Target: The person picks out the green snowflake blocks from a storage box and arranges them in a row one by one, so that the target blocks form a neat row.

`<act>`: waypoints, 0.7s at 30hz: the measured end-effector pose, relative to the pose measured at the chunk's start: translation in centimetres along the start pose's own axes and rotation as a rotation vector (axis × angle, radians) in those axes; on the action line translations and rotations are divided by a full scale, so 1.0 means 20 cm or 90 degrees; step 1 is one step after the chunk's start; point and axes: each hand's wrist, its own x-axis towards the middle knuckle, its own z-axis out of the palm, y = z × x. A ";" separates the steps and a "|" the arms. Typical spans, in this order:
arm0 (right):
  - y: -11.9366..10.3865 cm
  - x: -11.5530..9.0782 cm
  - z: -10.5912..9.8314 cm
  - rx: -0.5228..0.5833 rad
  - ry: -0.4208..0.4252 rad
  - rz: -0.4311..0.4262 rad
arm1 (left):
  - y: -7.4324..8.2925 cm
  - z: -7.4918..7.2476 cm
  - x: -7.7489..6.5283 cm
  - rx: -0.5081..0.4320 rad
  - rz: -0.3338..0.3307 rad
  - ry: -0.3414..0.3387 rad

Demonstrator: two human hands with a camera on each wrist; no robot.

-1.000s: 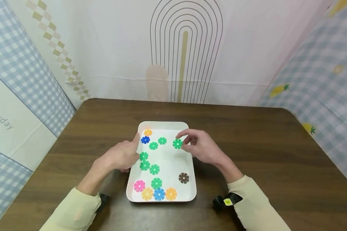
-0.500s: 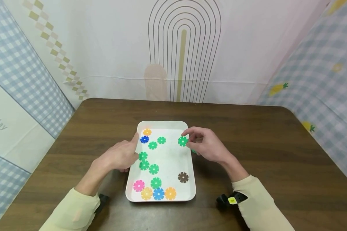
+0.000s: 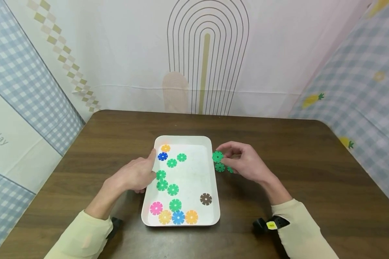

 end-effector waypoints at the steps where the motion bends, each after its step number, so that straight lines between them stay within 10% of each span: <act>1: 0.01 0.00 -0.01 -0.002 0.003 0.001 | 0.00 0.00 0.00 0.001 0.000 0.000; 21: 0.08 -0.07 -0.21 -0.046 0.035 0.033 | 0.00 0.00 0.01 0.005 -0.005 -0.002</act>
